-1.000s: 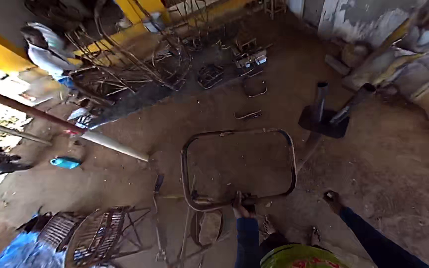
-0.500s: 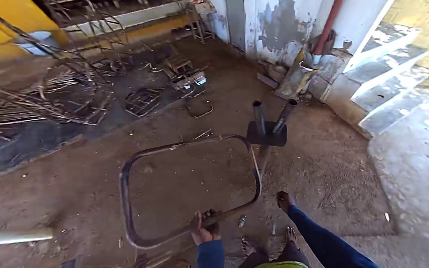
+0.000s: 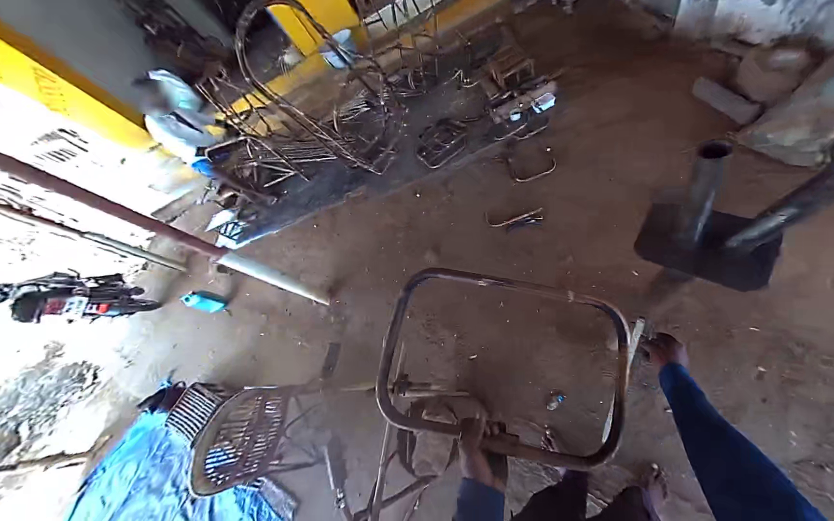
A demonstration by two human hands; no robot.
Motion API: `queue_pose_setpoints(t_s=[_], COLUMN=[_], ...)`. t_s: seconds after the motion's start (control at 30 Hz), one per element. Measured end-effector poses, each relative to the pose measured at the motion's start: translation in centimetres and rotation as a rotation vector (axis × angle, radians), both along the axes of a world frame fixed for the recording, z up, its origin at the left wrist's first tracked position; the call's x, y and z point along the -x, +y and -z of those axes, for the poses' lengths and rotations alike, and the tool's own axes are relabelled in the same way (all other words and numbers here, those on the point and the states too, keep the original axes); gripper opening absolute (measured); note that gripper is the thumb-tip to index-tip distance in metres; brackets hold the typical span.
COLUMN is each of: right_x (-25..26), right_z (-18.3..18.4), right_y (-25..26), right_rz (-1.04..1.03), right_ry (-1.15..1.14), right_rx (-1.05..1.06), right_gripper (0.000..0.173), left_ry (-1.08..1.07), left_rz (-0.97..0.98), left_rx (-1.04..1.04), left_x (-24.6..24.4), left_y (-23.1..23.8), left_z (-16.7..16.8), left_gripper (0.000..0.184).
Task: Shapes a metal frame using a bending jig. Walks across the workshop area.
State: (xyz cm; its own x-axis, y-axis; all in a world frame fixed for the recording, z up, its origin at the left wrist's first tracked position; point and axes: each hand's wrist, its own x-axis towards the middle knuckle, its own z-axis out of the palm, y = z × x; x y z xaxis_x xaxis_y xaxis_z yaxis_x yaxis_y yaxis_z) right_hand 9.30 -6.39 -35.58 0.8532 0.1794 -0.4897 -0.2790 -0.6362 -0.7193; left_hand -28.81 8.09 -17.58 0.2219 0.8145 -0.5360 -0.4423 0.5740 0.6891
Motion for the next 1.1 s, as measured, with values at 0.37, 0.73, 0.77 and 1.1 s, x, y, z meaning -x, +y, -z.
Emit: queue_pose_setpoints(t_s=[0.37, 0.73, 0.77, 1.1], right_x=[8.1, -2.1, -3.7, -25.4], right_z=[-28.8, -41.5, -41.9, -40.2], right_y=[-11.2, -32.5, -33.5, -31.2], right_rz=[0.302, 0.453, 0.445, 0.116], right_ry=[-0.049, -0.216, -0.220, -0.106], right_rx=[-0.784, -0.409, -0.390, -0.118], right_gripper=[0.052, 0.054, 0.055, 0.061], left_ry=[-0.352, -0.177, -0.124, 0.065], left_rz=[0.419, 1.061, 1.068, 0.804], left_rx=[-0.092, -0.397, -0.393, -0.197], left_x=[-4.9, -20.3, -22.0, -27.9], left_y=[-4.6, -0.4, -1.6, -11.6], left_z=[-3.8, -15.0, -15.7, -13.6], left_gripper=[0.029, 0.073, 0.070, 0.059])
